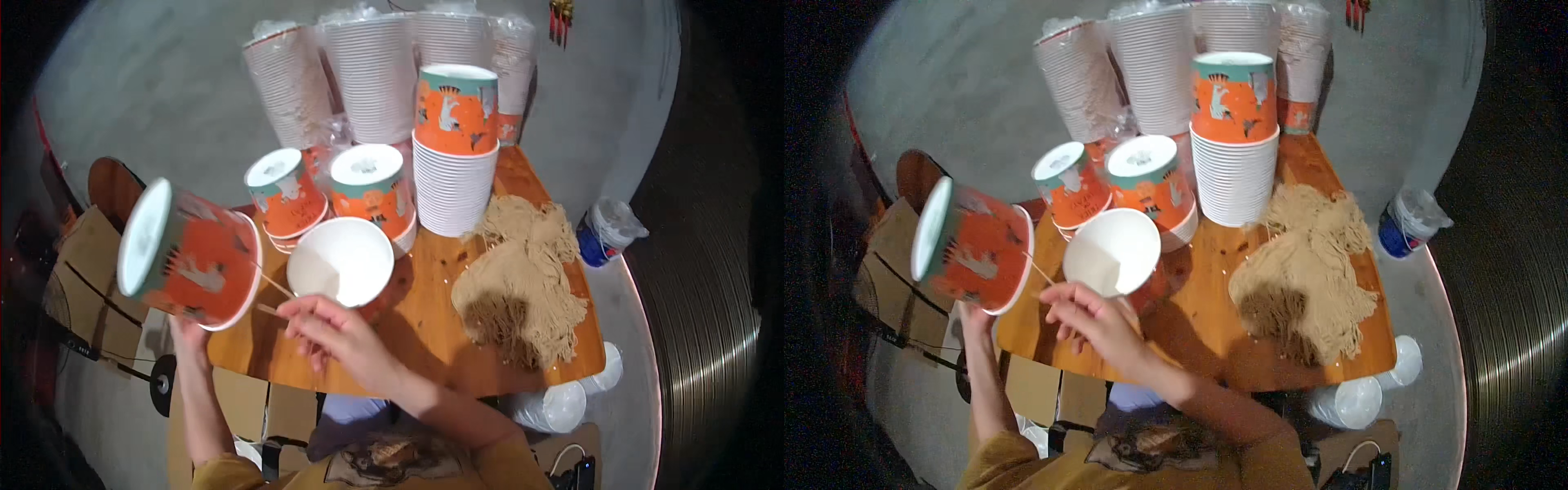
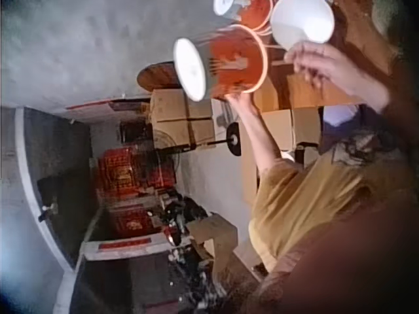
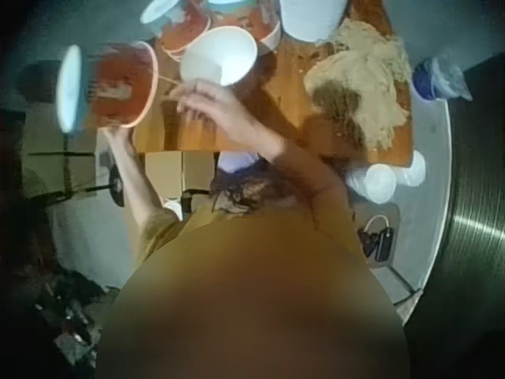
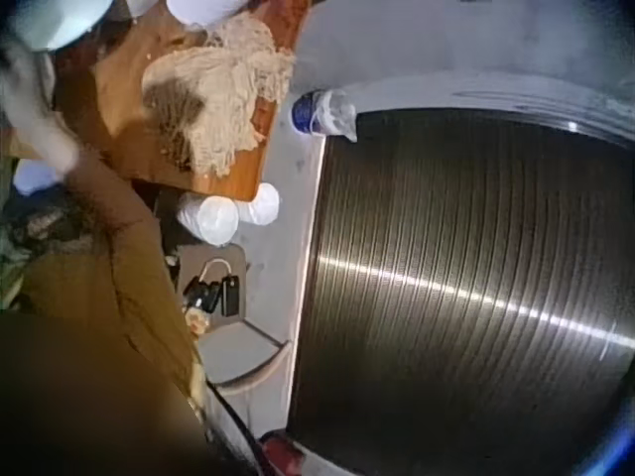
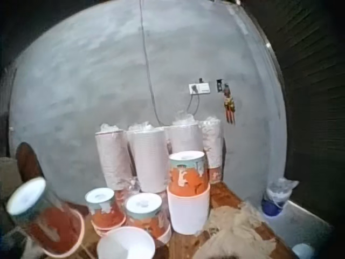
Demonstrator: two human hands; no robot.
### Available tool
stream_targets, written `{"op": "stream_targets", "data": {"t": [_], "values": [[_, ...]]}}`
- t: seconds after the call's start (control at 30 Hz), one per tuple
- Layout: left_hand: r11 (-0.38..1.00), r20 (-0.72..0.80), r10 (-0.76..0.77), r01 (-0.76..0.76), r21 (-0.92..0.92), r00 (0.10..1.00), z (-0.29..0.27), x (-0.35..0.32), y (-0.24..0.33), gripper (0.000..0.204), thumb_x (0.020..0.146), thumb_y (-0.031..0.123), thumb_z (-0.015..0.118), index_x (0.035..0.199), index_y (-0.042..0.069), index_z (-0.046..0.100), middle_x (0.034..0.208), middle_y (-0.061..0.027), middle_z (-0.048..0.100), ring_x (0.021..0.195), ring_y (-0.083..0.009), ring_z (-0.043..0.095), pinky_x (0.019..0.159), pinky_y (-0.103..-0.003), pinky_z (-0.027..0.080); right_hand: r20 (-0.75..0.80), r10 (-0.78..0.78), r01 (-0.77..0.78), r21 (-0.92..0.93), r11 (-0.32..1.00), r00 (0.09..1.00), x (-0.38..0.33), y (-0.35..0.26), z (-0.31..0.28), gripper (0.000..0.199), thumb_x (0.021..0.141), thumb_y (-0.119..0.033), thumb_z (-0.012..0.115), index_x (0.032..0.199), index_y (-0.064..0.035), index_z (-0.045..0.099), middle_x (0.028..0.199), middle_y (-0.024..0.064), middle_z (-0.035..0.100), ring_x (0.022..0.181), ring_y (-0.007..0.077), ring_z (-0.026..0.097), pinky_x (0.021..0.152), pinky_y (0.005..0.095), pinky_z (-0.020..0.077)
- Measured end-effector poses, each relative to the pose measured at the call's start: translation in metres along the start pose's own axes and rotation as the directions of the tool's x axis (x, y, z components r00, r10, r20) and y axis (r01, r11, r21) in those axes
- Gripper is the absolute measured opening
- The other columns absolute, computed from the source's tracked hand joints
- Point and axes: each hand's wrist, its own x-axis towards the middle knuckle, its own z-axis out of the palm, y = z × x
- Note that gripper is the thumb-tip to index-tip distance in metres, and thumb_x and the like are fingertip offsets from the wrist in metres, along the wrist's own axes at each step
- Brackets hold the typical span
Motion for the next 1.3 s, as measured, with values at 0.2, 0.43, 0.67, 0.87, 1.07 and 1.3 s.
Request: {"op": "stream_targets", "data": {"t": [0.2,0.43,0.67,0.87,1.07,1.3], "values": [[0.985,-0.077,-0.073,0.084,0.153,0.994,-0.016,0.044,-0.021,0.047,0.097,0.040,0.050,0.125,0.003,0.053,0.125,-0.0158,0.059,0.113,-0.0328,0.056,0.099,-0.048,0.046,0.224,-0.099,0.140,-0.176,0.974,0.970,0.029,0.056,0.016,0.049,0.096,-0.015,0.055,0.140,-0.0079,0.034,0.124,0.0081,0.050,0.112,0.0148,0.049,0.088,0.0303,0.0474],[0.315,0.427,0.197,-0.469,0.825,0.883,0.019,0.132,-0.009,0.032,0.097,0.027,0.051,0.122,0.006,0.054,0.119,-0.0099,0.060,0.096,-0.0249,0.061,0.083,-0.044,0.054,0.044,-0.608,0.550,-0.484,0.681,0.793,0.125,0.072,0.043,0.077,0.089,-0.013,0.064,0.150,-0.0072,0.016,0.147,0.0180,0.031,0.136,0.0286,0.035,0.105,0.0420,0.0396],[0.942,-0.387,0.120,0.017,0.334,0.914,-0.032,0.263,-0.008,0.029,0.092,0.017,0.063,0.117,0.005,0.059,0.121,-0.0102,0.063,0.108,-0.0235,0.062,0.089,-0.038,0.054,-0.101,-0.518,0.365,-0.598,0.714,0.849,0.173,0.098,0.042,0.079,0.091,-0.020,0.060,0.150,0.0001,0.010,0.154,0.0224,0.017,0.145,0.0344,0.015,0.117,0.0408,0.0166],[0.879,-0.380,0.192,0.014,0.476,0.905,-0.037,0.285,-0.069,0.026,0.094,0.022,0.061,0.115,0.007,0.060,0.110,-0.0051,0.068,0.090,-0.0188,0.069,0.070,-0.034,0.059,-0.051,-0.155,0.095,-0.594,0.799,0.987,0.099,0.137,0.009,0.051,0.093,-0.023,0.058,0.137,-0.0039,0.042,0.121,0.0165,0.058,0.108,0.0254,0.060,0.088,0.0357,0.0487],[0.611,-0.306,0.244,0.099,0.785,0.920,-0.082,0.297,-0.046,0.036,0.089,0.045,0.063,0.089,0.010,0.064,0.075,0.0015,0.061,0.058,-0.0124,0.057,0.047,-0.030,0.042,-0.010,0.098,-0.087,-0.548,0.832,0.995,0.048,0.120,0.013,0.039,0.095,-0.023,0.056,0.129,-0.0052,0.051,0.116,0.0158,0.061,0.103,0.0253,0.062,0.087,0.0348,0.0482],[0.141,-0.046,0.384,-0.010,0.990,0.922,-0.130,0.274,-0.064,0.044,0.094,0.051,0.052,0.077,0.011,0.056,0.053,0.0014,0.049,0.044,-0.0107,0.047,0.037,-0.031,0.030,0.014,0.131,-0.101,-0.562,0.821,0.991,0.008,0.114,-0.004,0.034,0.097,-0.029,0.051,0.124,-0.0094,0.057,0.105,0.0105,0.068,0.095,0.0214,0.065,0.081,0.0340,0.0497]]}}
